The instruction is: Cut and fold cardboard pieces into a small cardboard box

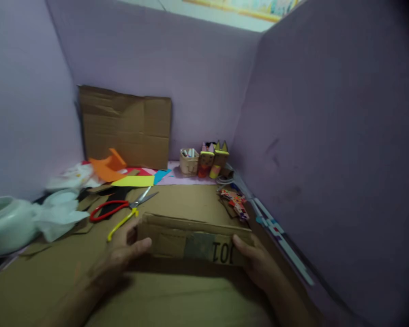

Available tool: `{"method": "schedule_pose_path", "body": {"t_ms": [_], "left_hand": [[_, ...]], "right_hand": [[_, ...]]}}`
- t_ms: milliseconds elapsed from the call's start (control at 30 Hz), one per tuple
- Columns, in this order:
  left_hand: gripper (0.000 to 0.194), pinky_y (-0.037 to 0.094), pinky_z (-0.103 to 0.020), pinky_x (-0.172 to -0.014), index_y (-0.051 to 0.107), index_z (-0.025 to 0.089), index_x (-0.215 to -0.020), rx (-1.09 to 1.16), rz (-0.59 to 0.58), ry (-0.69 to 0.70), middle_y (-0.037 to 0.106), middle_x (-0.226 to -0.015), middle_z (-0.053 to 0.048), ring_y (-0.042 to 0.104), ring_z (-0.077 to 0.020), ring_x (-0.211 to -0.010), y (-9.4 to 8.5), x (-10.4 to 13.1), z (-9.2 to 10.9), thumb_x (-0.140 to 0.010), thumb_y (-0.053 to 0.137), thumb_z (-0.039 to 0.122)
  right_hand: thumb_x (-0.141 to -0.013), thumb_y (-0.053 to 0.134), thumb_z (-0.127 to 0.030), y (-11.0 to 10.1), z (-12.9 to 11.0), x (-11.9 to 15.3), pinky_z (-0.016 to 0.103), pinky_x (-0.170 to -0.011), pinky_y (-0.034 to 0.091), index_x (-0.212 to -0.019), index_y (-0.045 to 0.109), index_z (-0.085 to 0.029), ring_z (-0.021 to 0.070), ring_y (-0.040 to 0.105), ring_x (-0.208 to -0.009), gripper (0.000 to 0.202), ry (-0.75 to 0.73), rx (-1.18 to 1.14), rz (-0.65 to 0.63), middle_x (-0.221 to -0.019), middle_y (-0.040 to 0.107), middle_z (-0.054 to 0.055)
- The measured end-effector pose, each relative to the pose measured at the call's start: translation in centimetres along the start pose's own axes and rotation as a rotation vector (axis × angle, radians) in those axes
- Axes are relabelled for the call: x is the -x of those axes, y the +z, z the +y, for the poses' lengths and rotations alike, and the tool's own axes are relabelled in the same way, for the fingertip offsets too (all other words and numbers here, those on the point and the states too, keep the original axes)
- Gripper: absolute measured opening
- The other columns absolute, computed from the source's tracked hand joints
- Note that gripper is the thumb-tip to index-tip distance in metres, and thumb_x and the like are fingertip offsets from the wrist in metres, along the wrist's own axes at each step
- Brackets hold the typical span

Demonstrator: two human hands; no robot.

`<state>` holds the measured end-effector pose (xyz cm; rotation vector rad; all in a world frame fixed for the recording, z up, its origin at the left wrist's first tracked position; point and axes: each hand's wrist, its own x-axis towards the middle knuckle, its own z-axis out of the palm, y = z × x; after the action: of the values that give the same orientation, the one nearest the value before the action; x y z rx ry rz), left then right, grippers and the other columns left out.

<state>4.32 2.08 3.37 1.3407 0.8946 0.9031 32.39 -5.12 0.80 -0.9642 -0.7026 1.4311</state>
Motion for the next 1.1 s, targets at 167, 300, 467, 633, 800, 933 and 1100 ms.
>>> {"method": "schedule_pose_path", "body": {"t_ms": [167, 300, 467, 633, 800, 933, 1100], "left_hand": [[0.054, 0.053, -0.031, -0.063, 0.057, 0.016, -0.112, 0.21, -0.081, -0.115, 0.068, -0.102, -0.011, 0.065, -0.0266, -0.085, 0.4, 0.5, -0.1, -0.066, 0.071, 0.039], [0.034, 0.052, -0.032, -0.074, 0.065, 0.016, -0.099, 0.127, -0.044, -0.061, 0.071, -0.091, -0.006, 0.066, -0.0232, -0.082, 1.1, 0.8, 0.3, -0.07, 0.069, 0.034], [0.036, 0.051, -0.026, -0.045, 0.067, 0.015, -0.094, 0.065, -0.026, -0.109, 0.071, -0.079, -0.005, 0.066, -0.0219, -0.065, 1.6, 1.0, 0.9, -0.069, 0.068, 0.041], [0.037, 0.053, -0.026, -0.047, 0.065, 0.014, -0.097, 0.07, -0.017, -0.114, 0.071, -0.085, -0.007, 0.066, -0.0228, -0.071, 1.5, 0.9, 0.6, -0.071, 0.067, 0.04], [0.041, 0.054, -0.028, -0.049, 0.062, 0.015, -0.101, 0.089, 0.016, -0.138, 0.071, -0.086, -0.006, 0.067, -0.0223, -0.07, 1.3, 0.7, 0.6, -0.07, 0.068, 0.041], [0.043, 0.053, -0.025, -0.044, 0.062, 0.015, -0.099, 0.093, 0.054, -0.184, 0.071, -0.083, -0.005, 0.067, -0.0211, -0.067, 1.8, 0.7, 0.7, -0.066, 0.071, 0.043], [0.041, 0.051, -0.024, -0.041, 0.06, 0.018, -0.1, 0.262, 0.126, -0.184, 0.072, -0.08, -0.003, 0.066, -0.0199, -0.063, 2.3, 0.3, 0.5, -0.066, 0.072, 0.038]], "right_hand": [[-0.066, 0.072, -0.035, -0.5, 0.3, 0.0, 0.046, -0.081, 0.049, -0.094, 0.066, -0.018, 0.0289, 0.068, -0.085, 0.033, 0.093, 0.023, 0.055, -0.091, 0.073, 0.01], [-0.064, 0.074, -0.035, -0.3, 0.5, 0.1, 0.046, -0.079, 0.051, -0.091, 0.067, -0.018, 0.0302, 0.068, -0.085, 0.033, 0.108, 0.052, 0.102, -0.089, 0.073, 0.01], [-0.059, 0.076, -0.039, 0.1, 0.4, 0.1, 0.045, -0.074, 0.053, -0.084, 0.069, -0.017, 0.0323, 0.068, -0.082, 0.034, 0.09, 0.104, 0.152, -0.084, 0.073, 0.012], [-0.062, 0.075, -0.036, 0.0, 0.1, 0.0, 0.045, -0.077, 0.052, -0.087, 0.069, -0.015, 0.0305, 0.068, -0.082, 0.033, 0.08, 0.075, 0.104, -0.084, 0.073, 0.012], [-0.066, 0.072, -0.04, 0.1, 0.0, -0.1, 0.045, -0.078, 0.051, -0.087, 0.069, -0.014, 0.0303, 0.067, -0.084, 0.033, 0.008, 0.109, 0.054, -0.084, 0.072, 0.012], [-0.069, 0.069, -0.039, 0.1, 0.1, -0.2, 0.045, -0.08, 0.05, -0.088, 0.069, -0.015, 0.0302, 0.067, -0.085, 0.03, -0.053, 0.132, 0.075, -0.082, 0.072, 0.01], [-0.068, 0.065, -0.052, 0.0, -0.1, -0.3, 0.047, -0.082, 0.049, -0.084, 0.068, -0.02, 0.0316, 0.064, -0.091, 0.036, -0.134, 0.082, 0.027, -0.086, 0.071, 0.011]]}}
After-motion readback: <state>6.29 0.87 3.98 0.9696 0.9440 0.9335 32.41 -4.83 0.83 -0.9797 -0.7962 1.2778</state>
